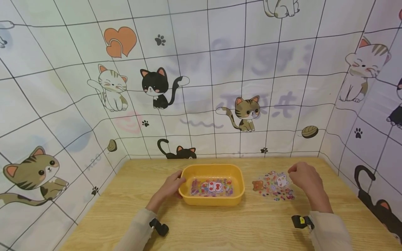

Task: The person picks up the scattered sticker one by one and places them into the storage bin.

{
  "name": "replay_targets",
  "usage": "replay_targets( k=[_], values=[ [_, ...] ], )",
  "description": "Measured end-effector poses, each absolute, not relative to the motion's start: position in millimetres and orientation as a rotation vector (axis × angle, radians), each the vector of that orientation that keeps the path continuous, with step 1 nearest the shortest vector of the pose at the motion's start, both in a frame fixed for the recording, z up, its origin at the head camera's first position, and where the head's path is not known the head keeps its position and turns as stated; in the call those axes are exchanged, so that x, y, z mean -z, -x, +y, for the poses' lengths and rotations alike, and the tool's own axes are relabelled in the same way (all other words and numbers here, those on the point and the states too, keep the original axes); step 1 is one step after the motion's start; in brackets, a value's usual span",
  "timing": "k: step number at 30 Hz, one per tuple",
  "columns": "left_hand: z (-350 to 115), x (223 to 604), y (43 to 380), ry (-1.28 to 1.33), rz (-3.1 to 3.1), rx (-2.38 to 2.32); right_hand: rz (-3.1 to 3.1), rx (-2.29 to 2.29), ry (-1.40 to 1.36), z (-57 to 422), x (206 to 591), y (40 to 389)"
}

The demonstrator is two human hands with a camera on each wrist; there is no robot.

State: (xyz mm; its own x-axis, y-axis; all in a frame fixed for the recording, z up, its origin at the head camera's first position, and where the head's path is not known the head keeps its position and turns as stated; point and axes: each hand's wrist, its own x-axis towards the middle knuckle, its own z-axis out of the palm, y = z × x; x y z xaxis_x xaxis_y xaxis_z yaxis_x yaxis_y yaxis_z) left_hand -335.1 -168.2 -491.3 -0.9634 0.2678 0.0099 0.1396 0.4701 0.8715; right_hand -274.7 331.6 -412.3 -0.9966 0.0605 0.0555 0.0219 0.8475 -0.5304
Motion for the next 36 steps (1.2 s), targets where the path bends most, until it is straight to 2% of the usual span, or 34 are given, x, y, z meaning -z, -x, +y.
replay_targets(
  k=[36],
  values=[
    [-168.8, 488.2, 333.8, -0.363, 2.564, -1.496, -2.874, -0.822, 0.012, 322.7, 402.2, 266.1]
  ],
)
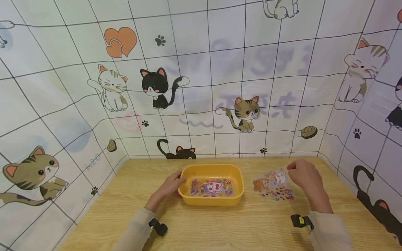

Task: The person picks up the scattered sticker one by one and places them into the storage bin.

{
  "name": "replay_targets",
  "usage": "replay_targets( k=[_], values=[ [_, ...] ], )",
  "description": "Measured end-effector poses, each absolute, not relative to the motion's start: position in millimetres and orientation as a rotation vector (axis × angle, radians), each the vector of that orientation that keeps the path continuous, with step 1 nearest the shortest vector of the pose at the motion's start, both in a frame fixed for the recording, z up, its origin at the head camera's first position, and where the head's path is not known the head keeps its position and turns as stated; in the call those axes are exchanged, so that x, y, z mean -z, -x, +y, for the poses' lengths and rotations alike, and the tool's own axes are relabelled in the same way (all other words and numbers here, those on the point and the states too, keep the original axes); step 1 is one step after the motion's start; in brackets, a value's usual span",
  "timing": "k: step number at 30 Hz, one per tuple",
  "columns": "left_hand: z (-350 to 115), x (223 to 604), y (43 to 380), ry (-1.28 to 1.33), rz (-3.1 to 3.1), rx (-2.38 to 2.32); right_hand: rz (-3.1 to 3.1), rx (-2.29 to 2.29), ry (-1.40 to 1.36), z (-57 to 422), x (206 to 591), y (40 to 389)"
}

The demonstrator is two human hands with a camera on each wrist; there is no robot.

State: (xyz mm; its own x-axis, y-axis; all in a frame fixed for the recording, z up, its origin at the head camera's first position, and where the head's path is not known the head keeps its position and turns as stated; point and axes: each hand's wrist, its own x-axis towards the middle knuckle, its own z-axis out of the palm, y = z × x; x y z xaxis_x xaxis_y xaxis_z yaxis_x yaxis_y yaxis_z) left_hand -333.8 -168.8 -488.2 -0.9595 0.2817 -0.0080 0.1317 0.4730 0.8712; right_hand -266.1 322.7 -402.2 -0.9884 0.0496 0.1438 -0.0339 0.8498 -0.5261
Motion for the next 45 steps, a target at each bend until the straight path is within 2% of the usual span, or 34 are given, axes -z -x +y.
replay_targets(
  k=[45],
  values=[
    [-169.5, 488.5, 333.6, -0.371, 2.56, -1.503, -2.62, -0.764, 0.001, 294.5, 380.7, 252.1]
  ],
)
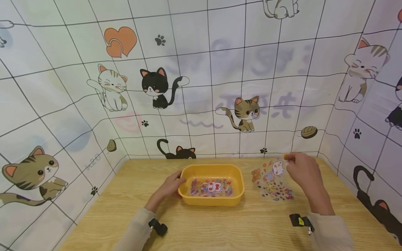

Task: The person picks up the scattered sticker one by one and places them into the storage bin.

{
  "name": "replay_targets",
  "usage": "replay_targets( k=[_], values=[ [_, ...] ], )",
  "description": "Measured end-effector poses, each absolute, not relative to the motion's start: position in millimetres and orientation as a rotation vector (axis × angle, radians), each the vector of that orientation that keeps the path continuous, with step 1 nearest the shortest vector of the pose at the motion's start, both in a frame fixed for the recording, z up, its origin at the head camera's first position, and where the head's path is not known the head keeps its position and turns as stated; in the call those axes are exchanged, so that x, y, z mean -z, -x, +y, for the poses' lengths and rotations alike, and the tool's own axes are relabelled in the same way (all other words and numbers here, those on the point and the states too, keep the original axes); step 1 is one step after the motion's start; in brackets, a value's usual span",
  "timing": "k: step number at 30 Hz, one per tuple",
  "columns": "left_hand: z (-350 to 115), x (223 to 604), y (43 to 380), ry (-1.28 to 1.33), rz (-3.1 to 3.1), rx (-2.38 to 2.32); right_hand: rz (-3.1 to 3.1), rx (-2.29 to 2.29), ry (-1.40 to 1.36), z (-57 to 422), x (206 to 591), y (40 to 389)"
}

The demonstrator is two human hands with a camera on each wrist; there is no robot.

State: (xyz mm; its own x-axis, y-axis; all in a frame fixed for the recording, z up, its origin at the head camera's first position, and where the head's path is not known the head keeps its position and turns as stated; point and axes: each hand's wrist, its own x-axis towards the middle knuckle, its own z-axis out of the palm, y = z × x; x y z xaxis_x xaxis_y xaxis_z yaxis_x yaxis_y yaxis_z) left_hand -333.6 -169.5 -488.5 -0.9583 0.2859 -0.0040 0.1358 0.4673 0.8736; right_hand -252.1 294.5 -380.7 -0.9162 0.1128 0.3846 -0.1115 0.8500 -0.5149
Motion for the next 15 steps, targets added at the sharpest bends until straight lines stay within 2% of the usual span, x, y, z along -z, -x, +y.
replay_targets(
  k=[15],
  values=[
    [-169.6, 488.5, 333.6, -0.358, 2.56, -1.502, -2.58, -0.828, -0.003, 289.8, 373.4, 250.0]
  ],
)
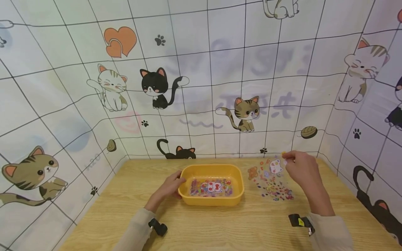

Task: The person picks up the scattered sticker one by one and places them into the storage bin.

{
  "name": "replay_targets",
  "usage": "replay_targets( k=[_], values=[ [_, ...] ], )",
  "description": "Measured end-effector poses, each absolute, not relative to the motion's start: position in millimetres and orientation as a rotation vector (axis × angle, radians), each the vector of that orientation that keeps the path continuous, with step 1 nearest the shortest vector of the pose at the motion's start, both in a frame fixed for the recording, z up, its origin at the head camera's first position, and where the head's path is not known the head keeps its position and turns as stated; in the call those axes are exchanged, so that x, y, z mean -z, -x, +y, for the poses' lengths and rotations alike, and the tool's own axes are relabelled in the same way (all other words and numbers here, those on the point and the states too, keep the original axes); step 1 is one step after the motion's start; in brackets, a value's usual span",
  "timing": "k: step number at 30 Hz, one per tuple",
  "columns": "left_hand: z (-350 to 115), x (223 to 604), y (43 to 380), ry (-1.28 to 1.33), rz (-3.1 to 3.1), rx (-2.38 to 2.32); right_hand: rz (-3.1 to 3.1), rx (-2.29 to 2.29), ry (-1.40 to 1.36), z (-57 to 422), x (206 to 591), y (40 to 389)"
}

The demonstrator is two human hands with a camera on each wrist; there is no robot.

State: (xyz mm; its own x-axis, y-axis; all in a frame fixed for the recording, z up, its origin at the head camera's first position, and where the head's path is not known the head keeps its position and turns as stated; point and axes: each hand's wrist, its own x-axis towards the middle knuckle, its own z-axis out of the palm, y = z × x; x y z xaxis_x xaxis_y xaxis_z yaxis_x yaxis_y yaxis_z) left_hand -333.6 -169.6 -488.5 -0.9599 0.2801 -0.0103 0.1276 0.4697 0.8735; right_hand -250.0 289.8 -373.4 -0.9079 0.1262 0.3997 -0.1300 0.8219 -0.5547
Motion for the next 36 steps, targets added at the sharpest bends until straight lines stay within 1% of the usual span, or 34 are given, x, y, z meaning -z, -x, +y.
replay_targets(
  k=[10, 36],
  values=[
    [-169.9, 488.8, 334.8, -0.361, 2.562, -1.506, -2.583, -0.828, 0.009, 287.3, 367.1, 245.5],
    [-169.1, 489.3, 334.3, -0.363, 2.561, -1.506, -2.589, -0.81, 0.005, 287.0, 370.1, 247.3]
  ],
)
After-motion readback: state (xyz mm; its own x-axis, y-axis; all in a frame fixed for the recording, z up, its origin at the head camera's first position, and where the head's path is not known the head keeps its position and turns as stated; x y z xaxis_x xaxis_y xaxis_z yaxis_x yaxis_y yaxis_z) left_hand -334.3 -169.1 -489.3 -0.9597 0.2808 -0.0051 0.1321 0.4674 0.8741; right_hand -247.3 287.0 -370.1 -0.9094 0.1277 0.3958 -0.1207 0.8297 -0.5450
